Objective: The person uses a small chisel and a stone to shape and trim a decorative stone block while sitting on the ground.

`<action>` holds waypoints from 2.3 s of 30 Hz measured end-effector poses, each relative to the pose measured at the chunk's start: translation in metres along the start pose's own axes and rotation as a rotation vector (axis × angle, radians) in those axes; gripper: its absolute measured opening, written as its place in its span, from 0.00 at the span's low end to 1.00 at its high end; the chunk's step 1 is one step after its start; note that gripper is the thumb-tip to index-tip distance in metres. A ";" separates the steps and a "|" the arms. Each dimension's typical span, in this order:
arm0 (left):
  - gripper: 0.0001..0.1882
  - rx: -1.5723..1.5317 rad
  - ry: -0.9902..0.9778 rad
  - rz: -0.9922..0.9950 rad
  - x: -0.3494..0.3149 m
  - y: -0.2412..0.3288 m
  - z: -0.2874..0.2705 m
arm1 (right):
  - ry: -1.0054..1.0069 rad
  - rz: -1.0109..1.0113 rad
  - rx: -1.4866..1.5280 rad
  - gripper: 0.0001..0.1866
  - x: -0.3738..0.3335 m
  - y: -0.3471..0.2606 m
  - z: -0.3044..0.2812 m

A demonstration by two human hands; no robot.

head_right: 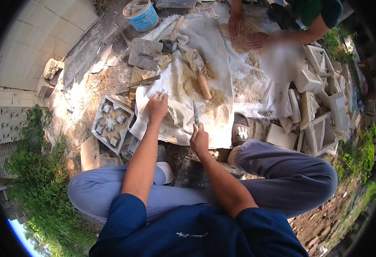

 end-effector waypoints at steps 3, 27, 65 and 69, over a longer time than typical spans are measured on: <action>0.30 0.066 -0.007 0.002 0.000 0.008 0.008 | -0.241 0.097 -0.267 0.28 0.014 0.036 0.014; 0.34 -0.144 -0.010 -0.063 -0.013 -0.019 -0.010 | -0.337 0.220 -0.388 0.32 -0.015 0.023 0.002; 0.35 -0.486 0.015 -0.142 0.001 -0.030 -0.003 | 0.031 -0.022 0.011 0.29 0.050 -0.034 -0.004; 0.36 -0.252 0.002 0.044 0.004 0.001 -0.005 | 0.031 0.007 0.131 0.28 0.069 -0.047 -0.020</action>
Point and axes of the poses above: each hand's wrist, its own x-axis towards the middle knuckle, its own z-axis out of the palm, y = z × x, the point moved 4 cm from there along x, towards the middle knuckle, and after that the axes turned 9 degrees about -x, right-handed, at the moved point
